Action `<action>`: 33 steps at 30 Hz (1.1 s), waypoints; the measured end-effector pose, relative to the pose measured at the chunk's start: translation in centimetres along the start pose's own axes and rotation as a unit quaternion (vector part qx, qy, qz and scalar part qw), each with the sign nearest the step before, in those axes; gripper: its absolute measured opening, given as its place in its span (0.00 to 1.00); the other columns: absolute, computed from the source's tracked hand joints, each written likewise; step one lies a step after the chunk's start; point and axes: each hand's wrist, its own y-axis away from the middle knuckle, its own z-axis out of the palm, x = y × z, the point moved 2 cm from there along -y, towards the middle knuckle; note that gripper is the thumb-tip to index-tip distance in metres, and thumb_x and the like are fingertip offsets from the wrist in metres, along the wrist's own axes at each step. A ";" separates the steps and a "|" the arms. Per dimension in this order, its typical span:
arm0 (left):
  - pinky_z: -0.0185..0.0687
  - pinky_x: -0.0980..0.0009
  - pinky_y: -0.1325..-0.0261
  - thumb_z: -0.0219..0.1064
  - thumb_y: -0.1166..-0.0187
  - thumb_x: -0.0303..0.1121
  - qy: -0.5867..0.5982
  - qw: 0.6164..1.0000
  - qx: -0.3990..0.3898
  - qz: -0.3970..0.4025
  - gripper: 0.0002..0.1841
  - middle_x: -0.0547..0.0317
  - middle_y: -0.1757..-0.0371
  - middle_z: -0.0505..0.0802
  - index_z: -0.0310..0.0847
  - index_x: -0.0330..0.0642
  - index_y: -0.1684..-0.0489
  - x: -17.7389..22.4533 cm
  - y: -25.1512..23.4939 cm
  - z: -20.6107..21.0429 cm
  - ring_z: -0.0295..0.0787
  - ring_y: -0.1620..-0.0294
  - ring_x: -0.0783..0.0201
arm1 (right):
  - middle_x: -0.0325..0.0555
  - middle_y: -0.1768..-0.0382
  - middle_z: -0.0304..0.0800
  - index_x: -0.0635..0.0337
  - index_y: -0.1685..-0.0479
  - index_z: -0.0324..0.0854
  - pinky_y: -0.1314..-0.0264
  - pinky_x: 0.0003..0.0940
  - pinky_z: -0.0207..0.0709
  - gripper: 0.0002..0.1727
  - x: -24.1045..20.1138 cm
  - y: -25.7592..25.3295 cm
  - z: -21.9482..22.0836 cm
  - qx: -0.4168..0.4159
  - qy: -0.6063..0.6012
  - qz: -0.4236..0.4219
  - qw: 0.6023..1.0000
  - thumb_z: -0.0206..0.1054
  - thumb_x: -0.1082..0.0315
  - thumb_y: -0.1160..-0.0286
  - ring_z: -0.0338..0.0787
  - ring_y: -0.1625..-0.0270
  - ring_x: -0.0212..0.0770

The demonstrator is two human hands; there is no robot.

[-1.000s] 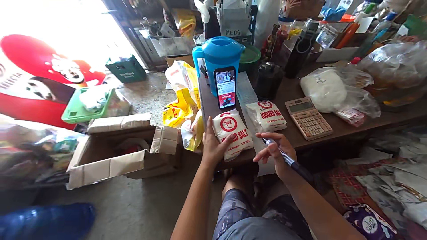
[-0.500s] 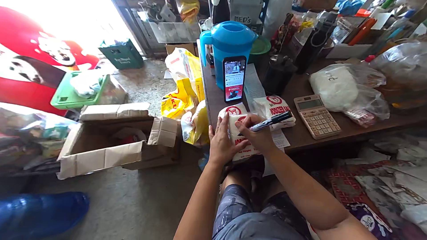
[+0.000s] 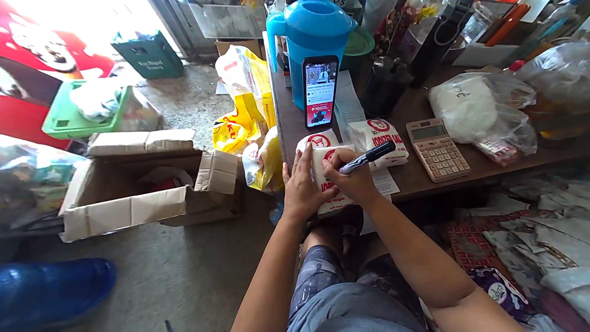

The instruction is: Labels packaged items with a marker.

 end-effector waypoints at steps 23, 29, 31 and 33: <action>0.29 0.33 0.10 0.88 0.50 0.48 -0.010 1.000 0.011 0.015 0.65 0.52 0.10 0.68 0.46 0.45 0.05 0.0 0.0 0.1 0.52 0.06 0.50 | 0.40 0.79 0.73 0.56 0.84 0.67 0.81 0.18 0.60 0.15 0.0 0.2 0.2 0.037 -0.002 -0.019 0.999 0.67 0.76 0.33 0.69 0.80 0.28; 0.30 0.34 0.09 0.88 0.48 0.50 -0.005 1.000 0.011 0.015 0.65 0.50 0.11 0.69 0.47 0.44 0.05 0.0 0.0 -0.1 0.53 0.06 0.49 | 0.39 0.79 0.74 0.54 0.84 0.68 0.81 0.18 0.61 0.16 0.2 0.7 -0.1 0.070 -0.028 0.002 0.997 0.66 0.72 0.30 0.70 0.80 0.28; 0.30 0.34 0.09 0.88 0.48 0.51 -0.008 1.000 0.012 0.017 0.65 0.49 0.11 0.70 0.47 0.43 0.05 0.1 0.0 -0.1 0.53 0.06 0.48 | 0.38 0.76 0.75 0.55 0.83 0.69 0.76 0.17 0.65 0.15 0.2 0.5 -0.1 0.092 -0.047 -0.009 0.995 0.66 0.73 0.28 0.73 0.76 0.26; 0.31 0.34 0.09 0.87 0.47 0.51 -0.011 1.000 0.009 0.014 0.64 0.49 0.11 0.70 0.48 0.43 0.05 0.1 0.0 -0.1 0.54 0.07 0.48 | 0.37 0.75 0.76 0.55 0.82 0.71 0.73 0.15 0.67 0.15 0.2 0.3 -0.3 0.101 -0.080 -0.020 0.991 0.66 0.75 0.28 0.75 0.73 0.24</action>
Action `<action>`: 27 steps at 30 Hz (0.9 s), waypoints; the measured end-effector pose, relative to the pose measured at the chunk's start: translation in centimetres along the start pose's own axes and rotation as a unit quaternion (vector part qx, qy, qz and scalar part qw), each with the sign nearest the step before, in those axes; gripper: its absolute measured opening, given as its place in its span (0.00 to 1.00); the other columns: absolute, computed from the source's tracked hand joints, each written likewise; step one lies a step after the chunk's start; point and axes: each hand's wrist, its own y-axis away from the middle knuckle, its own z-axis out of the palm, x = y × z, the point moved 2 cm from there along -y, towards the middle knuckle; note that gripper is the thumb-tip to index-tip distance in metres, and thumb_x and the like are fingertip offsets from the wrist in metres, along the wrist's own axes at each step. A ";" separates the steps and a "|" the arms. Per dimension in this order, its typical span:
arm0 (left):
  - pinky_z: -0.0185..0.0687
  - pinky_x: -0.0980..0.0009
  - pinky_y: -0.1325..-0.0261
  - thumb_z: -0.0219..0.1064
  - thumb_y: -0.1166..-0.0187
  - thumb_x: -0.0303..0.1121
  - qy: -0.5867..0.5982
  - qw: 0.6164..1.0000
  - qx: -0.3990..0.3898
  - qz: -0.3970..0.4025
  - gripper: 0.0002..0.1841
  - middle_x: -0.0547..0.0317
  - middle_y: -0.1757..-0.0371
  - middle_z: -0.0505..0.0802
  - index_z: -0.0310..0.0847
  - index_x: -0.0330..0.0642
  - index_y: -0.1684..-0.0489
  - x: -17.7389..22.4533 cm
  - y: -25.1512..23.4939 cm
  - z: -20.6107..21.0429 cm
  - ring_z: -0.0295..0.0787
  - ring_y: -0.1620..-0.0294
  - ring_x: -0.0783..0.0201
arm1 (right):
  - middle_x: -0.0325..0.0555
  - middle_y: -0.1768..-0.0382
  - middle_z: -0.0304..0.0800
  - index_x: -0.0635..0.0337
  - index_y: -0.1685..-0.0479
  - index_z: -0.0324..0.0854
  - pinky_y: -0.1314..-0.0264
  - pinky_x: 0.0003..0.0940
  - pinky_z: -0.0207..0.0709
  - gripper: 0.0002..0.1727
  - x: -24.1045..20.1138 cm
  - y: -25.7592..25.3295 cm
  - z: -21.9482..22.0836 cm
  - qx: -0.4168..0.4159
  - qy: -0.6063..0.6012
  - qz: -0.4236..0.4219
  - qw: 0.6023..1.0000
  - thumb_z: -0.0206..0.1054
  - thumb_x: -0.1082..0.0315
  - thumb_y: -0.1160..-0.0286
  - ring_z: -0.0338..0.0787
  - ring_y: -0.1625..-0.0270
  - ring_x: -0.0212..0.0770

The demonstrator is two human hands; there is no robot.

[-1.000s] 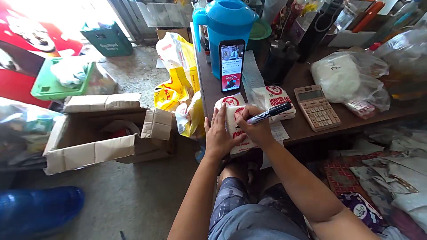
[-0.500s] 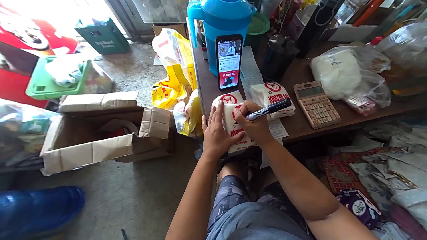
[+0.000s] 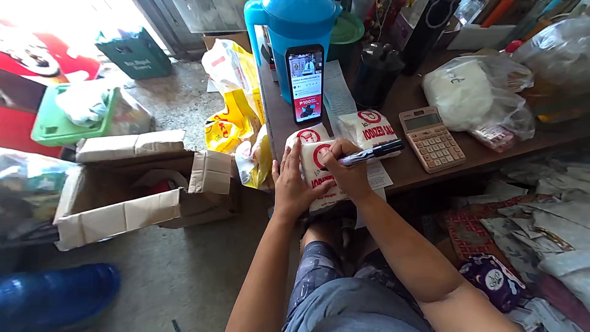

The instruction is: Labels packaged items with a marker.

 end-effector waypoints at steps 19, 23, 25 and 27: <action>0.57 0.35 0.14 0.79 0.34 0.53 -0.073 0.970 0.012 0.233 0.35 0.42 0.14 0.73 0.80 0.51 0.24 2.0 2.4 1.3 0.55 0.10 0.33 | 0.18 0.69 0.84 0.42 0.73 0.76 0.69 0.12 0.78 0.10 -7.1 24.2 -27.7 0.289 0.228 0.166 0.915 0.66 0.66 0.23 0.84 0.68 0.15; 0.58 0.39 0.14 0.78 0.30 0.52 -0.073 0.975 -0.011 0.208 0.36 0.29 0.17 0.71 0.79 0.39 0.25 2.6 1.5 0.8 0.61 0.13 0.33 | 0.30 0.67 0.89 0.62 0.61 0.79 0.68 0.15 0.82 0.07 -10.6 27.9 -30.2 0.330 0.277 0.257 0.865 0.61 0.69 0.17 0.85 0.71 0.18; 0.62 0.46 0.14 0.78 0.29 0.50 -0.061 0.981 -0.027 0.181 0.37 0.28 0.20 0.75 0.77 0.33 0.25 3.1 0.2 1.1 0.68 0.16 0.37 | 0.42 0.59 0.95 0.66 0.49 0.75 0.76 0.21 0.84 0.09 -11.7 30.1 -32.0 0.369 0.258 0.326 0.831 0.55 0.68 0.10 0.89 0.77 0.27; 0.63 0.49 0.15 0.76 0.26 0.45 -0.062 0.990 -0.063 0.110 0.40 0.26 0.21 0.75 0.68 0.29 0.19 4.7 -0.4 1.4 0.71 0.17 0.39 | 0.47 0.45 0.94 0.59 0.30 0.71 0.78 0.29 0.87 0.15 -12.6 32.4 -33.9 0.394 0.237 0.399 0.793 0.51 0.65 0.06 0.94 0.74 0.38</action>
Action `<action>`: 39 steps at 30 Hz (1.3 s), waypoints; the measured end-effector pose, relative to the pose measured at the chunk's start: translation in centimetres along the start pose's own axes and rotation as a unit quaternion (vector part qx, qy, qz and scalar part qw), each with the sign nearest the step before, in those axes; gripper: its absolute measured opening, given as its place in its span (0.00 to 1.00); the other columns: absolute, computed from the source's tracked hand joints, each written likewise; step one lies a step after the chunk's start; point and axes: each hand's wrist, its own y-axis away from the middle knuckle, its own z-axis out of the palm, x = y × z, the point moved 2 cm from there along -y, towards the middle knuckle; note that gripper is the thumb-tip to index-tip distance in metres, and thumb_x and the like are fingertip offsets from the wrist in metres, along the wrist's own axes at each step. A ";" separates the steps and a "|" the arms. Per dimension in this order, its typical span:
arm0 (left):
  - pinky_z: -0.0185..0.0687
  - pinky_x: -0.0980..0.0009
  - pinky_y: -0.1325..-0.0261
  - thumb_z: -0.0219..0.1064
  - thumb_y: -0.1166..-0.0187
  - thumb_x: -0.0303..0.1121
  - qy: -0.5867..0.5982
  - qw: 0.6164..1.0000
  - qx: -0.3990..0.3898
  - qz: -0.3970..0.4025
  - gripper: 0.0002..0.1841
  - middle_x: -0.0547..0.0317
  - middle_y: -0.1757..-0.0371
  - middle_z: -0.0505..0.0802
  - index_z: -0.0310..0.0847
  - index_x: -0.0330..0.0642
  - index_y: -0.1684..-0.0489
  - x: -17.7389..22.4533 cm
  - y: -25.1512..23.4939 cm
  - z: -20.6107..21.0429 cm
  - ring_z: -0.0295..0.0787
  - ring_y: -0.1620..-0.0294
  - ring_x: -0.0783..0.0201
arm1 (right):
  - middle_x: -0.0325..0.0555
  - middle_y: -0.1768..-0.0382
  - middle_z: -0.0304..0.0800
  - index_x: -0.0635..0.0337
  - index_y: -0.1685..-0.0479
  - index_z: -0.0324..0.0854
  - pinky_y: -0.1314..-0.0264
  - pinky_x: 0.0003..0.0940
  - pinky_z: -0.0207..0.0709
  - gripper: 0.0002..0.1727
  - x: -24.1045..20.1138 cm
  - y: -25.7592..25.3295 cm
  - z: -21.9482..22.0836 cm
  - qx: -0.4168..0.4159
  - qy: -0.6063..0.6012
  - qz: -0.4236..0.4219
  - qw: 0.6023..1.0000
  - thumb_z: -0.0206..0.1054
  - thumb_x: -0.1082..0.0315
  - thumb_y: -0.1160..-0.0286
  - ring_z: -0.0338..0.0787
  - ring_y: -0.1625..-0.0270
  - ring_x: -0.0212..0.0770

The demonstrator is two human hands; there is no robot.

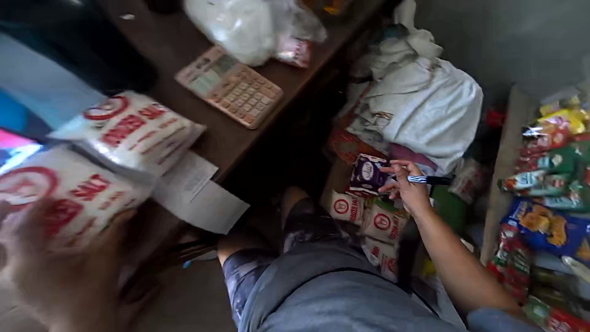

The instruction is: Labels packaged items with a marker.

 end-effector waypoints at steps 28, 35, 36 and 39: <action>0.58 0.60 0.12 0.71 0.23 0.43 0.092 0.991 0.034 0.088 0.25 0.31 0.19 0.71 0.80 0.38 0.31 4.6 11.2 2.4 0.62 0.12 0.50 | 0.65 0.33 0.86 0.68 0.38 0.85 0.34 0.67 0.76 0.20 9.4 5.0 3.9 -0.196 0.583 0.230 0.754 0.64 0.61 0.19 0.86 0.30 0.65; 0.69 0.60 0.17 0.70 0.21 0.40 0.169 0.982 -0.004 0.084 0.16 0.42 0.22 0.79 0.87 0.47 0.38 5.6 12.9 3.4 0.69 0.16 0.55 | 0.67 0.37 0.89 0.68 0.43 0.87 0.34 0.66 0.77 0.30 9.2 4.9 3.0 -0.191 0.609 0.238 0.732 0.69 0.46 0.22 0.87 0.31 0.65; 0.69 0.61 0.17 0.70 0.21 0.39 0.175 0.981 -0.008 0.085 0.16 0.42 0.22 0.79 0.86 0.48 0.38 5.7 13.2 3.6 0.70 0.16 0.56 | 0.67 0.37 0.88 0.69 0.43 0.86 0.34 0.66 0.77 0.31 9.2 4.8 3.2 -0.188 0.612 0.247 0.728 0.69 0.45 0.23 0.86 0.31 0.65; 0.69 0.61 0.16 0.70 0.21 0.38 0.181 0.979 -0.006 0.089 0.17 0.42 0.23 0.79 0.86 0.47 0.37 5.5 13.4 3.9 0.70 0.16 0.55 | 0.67 0.35 0.87 0.70 0.40 0.85 0.32 0.65 0.77 0.31 9.0 4.5 3.9 -0.191 0.610 0.262 0.723 0.69 0.46 0.23 0.85 0.29 0.64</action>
